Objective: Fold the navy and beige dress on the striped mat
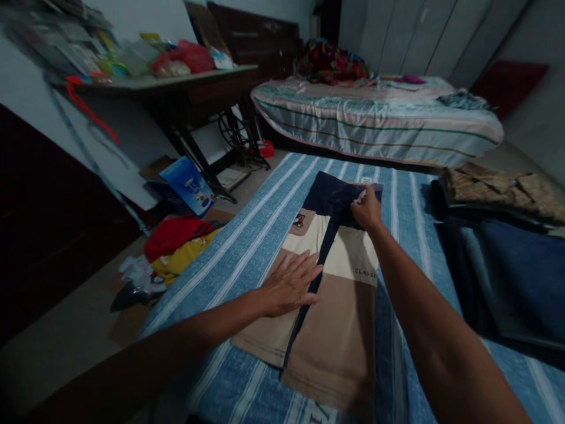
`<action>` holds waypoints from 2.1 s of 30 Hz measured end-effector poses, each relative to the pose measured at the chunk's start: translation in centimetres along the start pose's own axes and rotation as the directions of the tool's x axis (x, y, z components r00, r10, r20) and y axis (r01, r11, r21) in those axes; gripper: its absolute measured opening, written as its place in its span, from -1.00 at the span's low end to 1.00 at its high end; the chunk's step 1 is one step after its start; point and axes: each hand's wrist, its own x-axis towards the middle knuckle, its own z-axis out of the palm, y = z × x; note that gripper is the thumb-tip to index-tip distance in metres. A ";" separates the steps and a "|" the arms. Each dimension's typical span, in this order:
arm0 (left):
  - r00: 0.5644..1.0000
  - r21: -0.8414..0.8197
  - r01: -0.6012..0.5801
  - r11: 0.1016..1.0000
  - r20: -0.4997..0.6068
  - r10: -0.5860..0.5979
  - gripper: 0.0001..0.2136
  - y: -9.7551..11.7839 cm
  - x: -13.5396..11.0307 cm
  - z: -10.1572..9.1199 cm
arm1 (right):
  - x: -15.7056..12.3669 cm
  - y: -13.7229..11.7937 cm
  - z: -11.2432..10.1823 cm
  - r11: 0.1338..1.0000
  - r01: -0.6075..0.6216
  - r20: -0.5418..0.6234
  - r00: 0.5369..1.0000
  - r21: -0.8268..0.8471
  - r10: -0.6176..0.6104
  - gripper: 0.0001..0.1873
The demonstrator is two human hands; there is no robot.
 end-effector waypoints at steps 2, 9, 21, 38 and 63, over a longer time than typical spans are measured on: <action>1.000 -0.017 -0.010 1.000 0.016 0.010 -0.39 0.3 -1.2 -0.2 | -1.6 -0.6 -0.1 1.000 0.003 0.012 1.000 -0.015 -0.003 -0.31; 0.995 -0.047 -0.020 0.999 0.100 0.024 -0.38 1.3 -4.1 -0.5 | -8.0 -1.6 0.2 0.995 0.076 0.139 0.987 0.065 -0.084 -0.59; 0.993 -0.063 0.004 0.998 0.114 0.003 -0.41 2.8 -8.3 -0.3 | -19.0 -4.4 -1.6 0.966 0.088 0.241 0.959 0.242 -0.147 -0.61; 0.998 -0.069 0.000 0.998 0.061 0.004 -0.36 3.4 -11.1 0.5 | -27.2 -7.7 -2.8 0.817 -0.278 0.395 0.916 0.505 0.068 -0.52; 0.999 -0.015 -0.032 0.999 0.000 0.032 -0.32 1.8 -11.0 2.9 | -28.1 -5.4 -0.3 0.832 -0.193 0.259 0.964 0.520 0.062 -0.65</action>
